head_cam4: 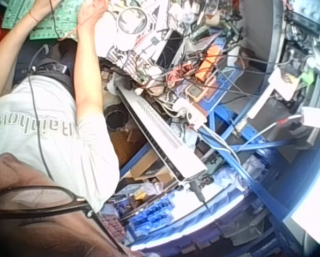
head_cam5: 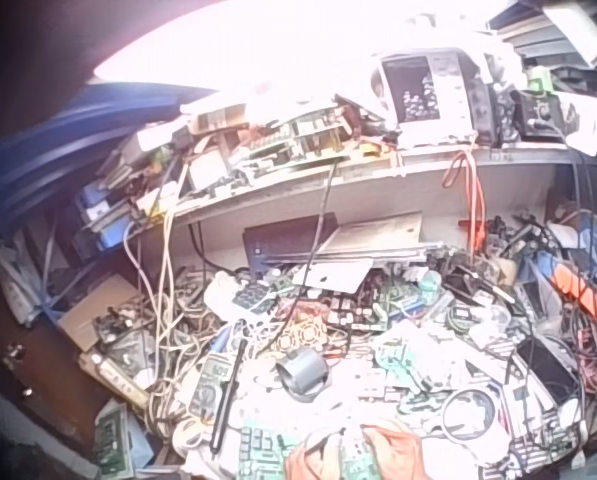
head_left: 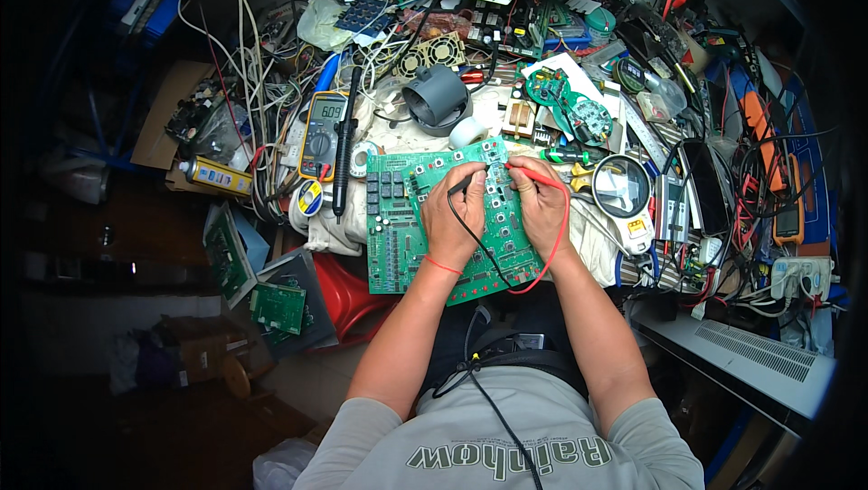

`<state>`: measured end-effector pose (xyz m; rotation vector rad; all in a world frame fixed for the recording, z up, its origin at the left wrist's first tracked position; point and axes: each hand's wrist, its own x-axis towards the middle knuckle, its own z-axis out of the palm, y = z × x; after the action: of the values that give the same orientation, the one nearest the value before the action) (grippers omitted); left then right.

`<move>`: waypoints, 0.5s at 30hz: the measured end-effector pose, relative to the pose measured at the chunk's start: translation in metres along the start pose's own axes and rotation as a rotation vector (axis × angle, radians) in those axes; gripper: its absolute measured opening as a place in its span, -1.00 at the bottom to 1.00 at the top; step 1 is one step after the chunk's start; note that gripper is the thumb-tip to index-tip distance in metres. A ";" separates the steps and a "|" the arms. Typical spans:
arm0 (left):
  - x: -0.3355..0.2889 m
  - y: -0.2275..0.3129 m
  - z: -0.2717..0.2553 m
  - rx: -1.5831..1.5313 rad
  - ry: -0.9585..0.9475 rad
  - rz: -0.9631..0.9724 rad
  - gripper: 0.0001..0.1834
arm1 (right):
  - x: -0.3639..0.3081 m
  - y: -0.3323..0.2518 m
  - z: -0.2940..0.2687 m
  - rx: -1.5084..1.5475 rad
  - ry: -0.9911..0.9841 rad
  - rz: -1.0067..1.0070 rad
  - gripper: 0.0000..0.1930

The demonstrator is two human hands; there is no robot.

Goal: The person uses a magnifying lamp to inspect a green circuit board, then removes a flat ribbon cable and a small black integrated circuit. They test the board with a multimeter, probing various points while observing the readings.

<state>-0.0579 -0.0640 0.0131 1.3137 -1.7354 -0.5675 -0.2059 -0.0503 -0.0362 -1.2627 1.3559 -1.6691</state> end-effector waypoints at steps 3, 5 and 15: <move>0.000 0.000 0.000 0.012 -0.002 0.000 -0.75 | 0.000 -0.001 0.000 -0.002 -0.001 0.000 -0.82; 0.000 0.001 -0.001 0.013 0.001 0.006 -0.74 | 0.000 -0.002 0.000 -0.001 -0.006 0.010 -0.82; 0.001 0.001 0.000 0.021 0.002 0.005 -0.76 | 0.000 0.000 -0.001 -0.030 -0.019 -0.046 -0.81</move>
<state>-0.0581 -0.0646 0.0141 1.3240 -1.7471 -0.5462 -0.2068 -0.0503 -0.0362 -1.3329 1.3545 -1.6694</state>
